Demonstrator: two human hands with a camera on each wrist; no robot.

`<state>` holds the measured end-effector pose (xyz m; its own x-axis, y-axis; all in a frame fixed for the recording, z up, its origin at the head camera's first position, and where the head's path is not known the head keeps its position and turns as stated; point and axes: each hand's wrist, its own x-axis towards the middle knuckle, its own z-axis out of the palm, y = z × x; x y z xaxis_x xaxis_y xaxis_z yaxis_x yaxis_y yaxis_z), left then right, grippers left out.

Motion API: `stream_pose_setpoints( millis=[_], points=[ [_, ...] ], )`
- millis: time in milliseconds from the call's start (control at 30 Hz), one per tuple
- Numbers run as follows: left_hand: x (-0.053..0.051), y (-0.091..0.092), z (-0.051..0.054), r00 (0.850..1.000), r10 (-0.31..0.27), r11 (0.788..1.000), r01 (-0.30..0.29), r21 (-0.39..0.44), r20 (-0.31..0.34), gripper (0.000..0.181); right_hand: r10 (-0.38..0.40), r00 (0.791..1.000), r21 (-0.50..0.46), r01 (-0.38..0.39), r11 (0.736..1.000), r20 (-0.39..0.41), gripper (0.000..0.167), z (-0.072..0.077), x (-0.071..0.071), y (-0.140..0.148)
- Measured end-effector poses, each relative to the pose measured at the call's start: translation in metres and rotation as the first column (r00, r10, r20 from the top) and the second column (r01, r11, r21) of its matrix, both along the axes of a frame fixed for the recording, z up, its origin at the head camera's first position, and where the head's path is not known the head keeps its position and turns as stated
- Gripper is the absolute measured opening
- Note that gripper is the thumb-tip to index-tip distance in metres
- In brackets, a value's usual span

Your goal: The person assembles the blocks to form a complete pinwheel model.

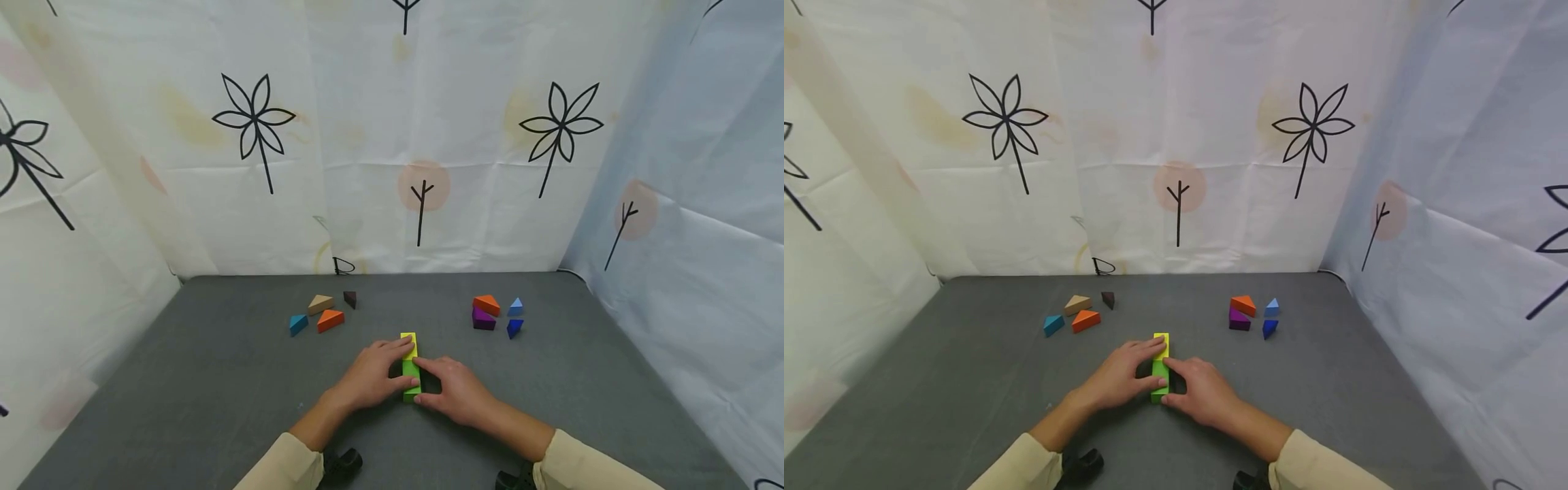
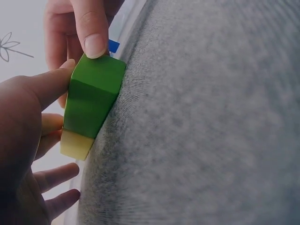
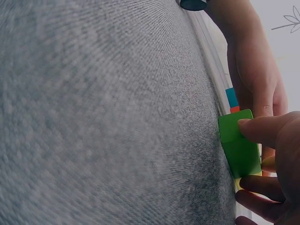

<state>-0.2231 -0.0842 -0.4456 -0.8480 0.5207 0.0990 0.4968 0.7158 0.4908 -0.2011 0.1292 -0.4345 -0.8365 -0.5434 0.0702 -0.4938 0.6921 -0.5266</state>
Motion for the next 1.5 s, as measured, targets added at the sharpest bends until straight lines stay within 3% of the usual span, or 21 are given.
stream_pose_setpoints(
  millis=[300, 500, 700, 1000, 1167, 1300, 1500],
  points=[
    [0.001, 0.001, 0.001, 1.000, 0.015, 1.000, -0.016, 0.023, 0.026, 0.067, 0.018, 1.000, -0.008, -0.018, 1.000, 0.015, 0.060, 0.004, 0.001, 0.001],
    [0.001, 0.001, 0.002, 0.999, 0.024, 0.999, -0.025, 0.035, 0.029, 0.065, 0.079, 0.996, -0.026, -0.078, 0.997, 0.043, 0.056, 0.009, -0.002, 0.009],
    [0.000, 0.001, 0.000, 0.999, 0.027, 0.999, -0.028, 0.029, 0.032, 0.066, 0.121, 0.991, -0.023, -0.120, 0.993, 0.065, 0.041, 0.019, -0.012, 0.018],
    [0.002, 0.003, 0.000, 0.998, 0.042, 0.999, -0.043, 0.016, 0.047, 0.067, 0.150, 0.989, 0.026, -0.150, 0.988, 0.008, 0.034, 0.036, -0.027, 0.029],
    [0.002, 0.003, 0.001, 0.998, 0.043, 0.999, -0.044, 0.017, 0.053, 0.067, 0.098, 0.993, 0.001, -0.098, 0.995, -0.062, 0.030, 0.037, -0.035, 0.035],
    [0.002, 0.002, 0.000, 0.998, 0.043, 0.999, -0.044, 0.025, 0.040, 0.067, 0.031, 0.984, -0.031, -0.037, 0.999, -0.175, 0.027, 0.029, -0.041, 0.040],
    [0.002, 0.003, 0.000, 0.998, 0.049, 0.998, -0.050, 0.022, 0.033, 0.066, -0.103, 0.924, -0.045, 0.093, 0.995, -0.367, 0.032, 0.017, -0.053, 0.052]
  ],
)
